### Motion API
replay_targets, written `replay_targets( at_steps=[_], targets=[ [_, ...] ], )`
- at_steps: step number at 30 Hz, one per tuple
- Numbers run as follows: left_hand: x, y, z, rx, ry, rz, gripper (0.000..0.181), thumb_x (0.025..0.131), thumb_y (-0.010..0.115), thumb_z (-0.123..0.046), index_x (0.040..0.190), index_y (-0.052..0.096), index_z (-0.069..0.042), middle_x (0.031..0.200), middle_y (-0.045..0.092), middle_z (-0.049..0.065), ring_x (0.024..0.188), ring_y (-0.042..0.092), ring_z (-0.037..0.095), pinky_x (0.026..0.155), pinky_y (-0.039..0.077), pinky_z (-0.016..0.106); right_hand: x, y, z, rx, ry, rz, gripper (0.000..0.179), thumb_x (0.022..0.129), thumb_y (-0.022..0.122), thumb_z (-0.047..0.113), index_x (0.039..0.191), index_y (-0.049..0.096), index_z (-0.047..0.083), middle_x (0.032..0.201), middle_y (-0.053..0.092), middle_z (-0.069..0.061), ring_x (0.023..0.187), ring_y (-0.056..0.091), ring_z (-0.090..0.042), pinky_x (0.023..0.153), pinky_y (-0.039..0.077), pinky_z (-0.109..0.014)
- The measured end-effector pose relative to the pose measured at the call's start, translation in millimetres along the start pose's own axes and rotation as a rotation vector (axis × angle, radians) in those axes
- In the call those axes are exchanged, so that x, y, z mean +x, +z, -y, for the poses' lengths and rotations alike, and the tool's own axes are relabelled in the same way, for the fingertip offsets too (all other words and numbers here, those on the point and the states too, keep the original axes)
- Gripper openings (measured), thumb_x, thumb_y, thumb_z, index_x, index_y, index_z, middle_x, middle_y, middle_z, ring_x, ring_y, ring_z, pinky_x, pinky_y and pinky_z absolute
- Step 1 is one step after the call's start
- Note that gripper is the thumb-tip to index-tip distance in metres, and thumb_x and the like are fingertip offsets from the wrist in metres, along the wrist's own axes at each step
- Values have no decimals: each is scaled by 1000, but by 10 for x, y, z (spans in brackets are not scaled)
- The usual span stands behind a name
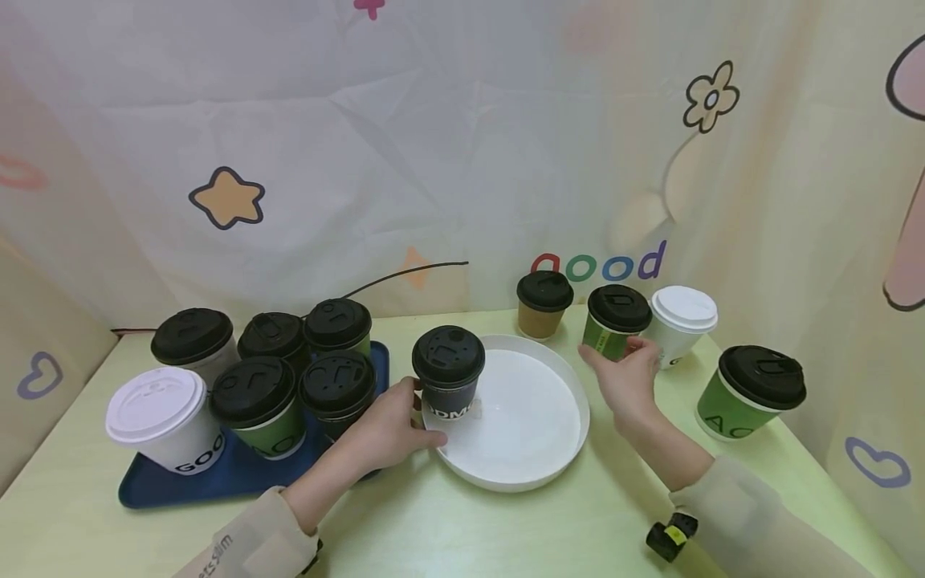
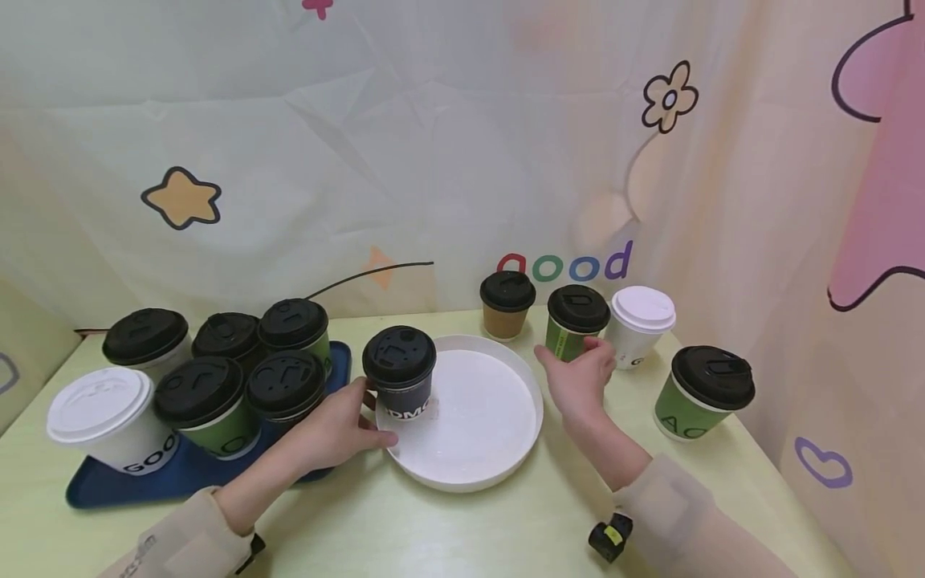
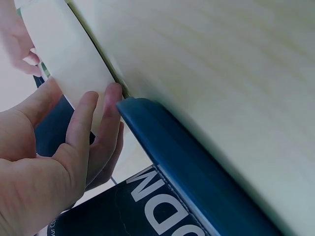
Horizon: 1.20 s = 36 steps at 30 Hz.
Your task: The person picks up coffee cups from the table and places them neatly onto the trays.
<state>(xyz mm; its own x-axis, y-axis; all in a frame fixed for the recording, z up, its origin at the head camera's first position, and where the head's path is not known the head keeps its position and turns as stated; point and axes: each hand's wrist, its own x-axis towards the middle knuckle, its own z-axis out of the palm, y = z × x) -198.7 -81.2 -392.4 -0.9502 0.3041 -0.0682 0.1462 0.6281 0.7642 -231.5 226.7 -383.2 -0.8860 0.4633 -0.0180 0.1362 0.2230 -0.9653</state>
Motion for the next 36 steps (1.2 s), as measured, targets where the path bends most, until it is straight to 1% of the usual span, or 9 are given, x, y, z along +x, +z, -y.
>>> replay_targets(
  at_steps=[3,7,11,14,16,21,25,32,36],
  targets=[
    [-5,-4,-7,-3,-2,-3,73,81,90,-13,136,47,7,113,62,15,82,60,19,74,52,36,37,16,-40,17,14,-36,80,91,76,16,142,19,-4,144,23,-25,132,28,-36,111,28,-44],
    [-8,0,-11,-11,-13,1,73,81,90,-13,137,47,7,112,61,15,81,60,19,74,52,36,105,37,-87,43,45,-59,85,89,78,15,144,17,-4,145,23,-27,132,27,-37,113,27,-45],
    [-14,-6,-11,-9,-15,1,73,81,90,-13,137,47,7,112,61,15,82,60,19,74,52,36,196,29,-127,92,82,-41,95,89,78,14,150,8,-3,154,14,-27,142,21,-37,118,22,-43],
    [-16,-9,-11,-6,-15,0,73,81,90,-13,137,48,6,111,61,14,81,60,18,73,52,36,272,25,-158,108,83,-19,100,89,77,13,154,3,-2,158,10,-26,146,18,-36,120,18,-41],
    [-15,-7,-9,-9,-14,1,73,81,90,-13,137,48,7,111,61,14,81,60,18,73,52,35,328,34,-178,107,66,-6,101,89,78,11,155,3,-2,159,14,-25,146,21,-35,121,19,-40],
    [-7,-1,0,-16,-7,2,73,81,90,-12,138,47,8,112,61,14,81,61,18,74,53,35,444,65,-200,116,26,10,97,88,79,6,156,11,-3,158,27,-23,143,31,-34,120,24,-40],
    [-4,-2,12,-24,-5,1,75,81,89,-11,139,45,8,114,60,15,82,62,18,73,53,36,506,81,-201,110,15,5,94,87,79,5,156,15,-3,156,32,-23,141,34,-34,119,25,-41],
    [3,2,17,-33,-6,6,76,81,89,-11,140,45,9,114,60,16,82,62,18,73,53,36,583,43,-226,34,-12,11,89,90,79,11,156,22,-4,153,38,-24,140,37,-37,119,26,-44],
    [-2,-6,16,-34,-9,7,76,81,89,-11,140,45,9,115,61,16,82,62,18,73,53,35,593,21,-220,20,-20,32,89,90,80,14,157,24,-3,153,39,-23,140,38,-37,119,25,-44]
  ],
)
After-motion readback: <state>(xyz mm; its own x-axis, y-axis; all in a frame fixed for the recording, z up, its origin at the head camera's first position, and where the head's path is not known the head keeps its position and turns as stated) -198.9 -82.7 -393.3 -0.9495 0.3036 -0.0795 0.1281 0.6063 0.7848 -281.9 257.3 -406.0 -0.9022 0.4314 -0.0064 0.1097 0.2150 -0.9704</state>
